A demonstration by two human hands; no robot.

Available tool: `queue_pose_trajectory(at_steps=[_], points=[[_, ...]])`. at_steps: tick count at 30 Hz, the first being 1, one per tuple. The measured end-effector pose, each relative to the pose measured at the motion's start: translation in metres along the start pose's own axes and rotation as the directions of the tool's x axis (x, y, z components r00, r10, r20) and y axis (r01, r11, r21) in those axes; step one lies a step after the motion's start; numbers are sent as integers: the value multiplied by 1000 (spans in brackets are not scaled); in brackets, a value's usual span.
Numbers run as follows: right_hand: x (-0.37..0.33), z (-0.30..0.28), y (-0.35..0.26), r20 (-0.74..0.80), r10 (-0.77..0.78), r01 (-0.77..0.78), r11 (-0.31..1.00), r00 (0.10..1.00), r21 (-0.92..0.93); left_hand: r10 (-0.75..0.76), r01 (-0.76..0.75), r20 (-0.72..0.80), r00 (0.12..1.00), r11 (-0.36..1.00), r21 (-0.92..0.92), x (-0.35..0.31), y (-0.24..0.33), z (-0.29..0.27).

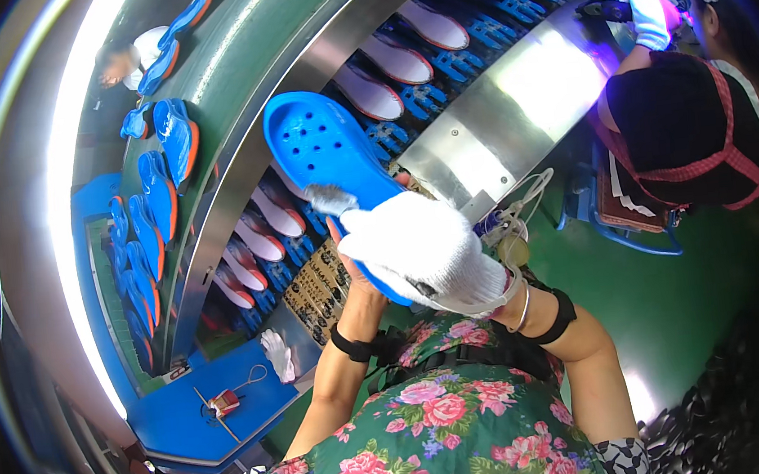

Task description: Applying glue to blue shoe soles with a brush at a manufacturing conveyor line.

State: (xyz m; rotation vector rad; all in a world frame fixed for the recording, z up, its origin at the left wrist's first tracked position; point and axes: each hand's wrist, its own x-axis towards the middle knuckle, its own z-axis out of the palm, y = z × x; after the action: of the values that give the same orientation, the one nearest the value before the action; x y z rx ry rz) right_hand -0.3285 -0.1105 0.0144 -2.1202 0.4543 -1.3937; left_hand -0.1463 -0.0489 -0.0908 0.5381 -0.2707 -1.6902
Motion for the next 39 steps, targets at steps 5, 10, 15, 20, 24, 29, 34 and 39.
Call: queue_pose_trajectory(at_steps=[5,10,15,20,24,29,34,39], points=[[-5,3,0,-128,227,-199,960,966,199,124,-59,142,982,918,-393,15,8,7],[-8,8,-1,86,-65,67,998,994,-11,48,48,231,972,918,-394,19,14,17],[-11,8,-3,-102,222,-188,946,970,264,109,-34,178,978,924,-381,27,20,27],[-15,10,-6,132,-129,126,992,983,34,26,122,402,915,933,-339,25,27,33],[-23,8,-3,-53,148,-133,966,988,221,122,-39,167,978,902,-430,26,26,36],[-33,5,-1,143,-125,109,987,982,118,107,34,405,908,945,-326,31,28,33],[-32,3,-3,26,203,-204,955,979,215,78,22,279,957,940,-340,22,33,28],[-36,6,-2,244,-56,-28,944,968,328,57,1,216,975,965,-262,18,43,21]])
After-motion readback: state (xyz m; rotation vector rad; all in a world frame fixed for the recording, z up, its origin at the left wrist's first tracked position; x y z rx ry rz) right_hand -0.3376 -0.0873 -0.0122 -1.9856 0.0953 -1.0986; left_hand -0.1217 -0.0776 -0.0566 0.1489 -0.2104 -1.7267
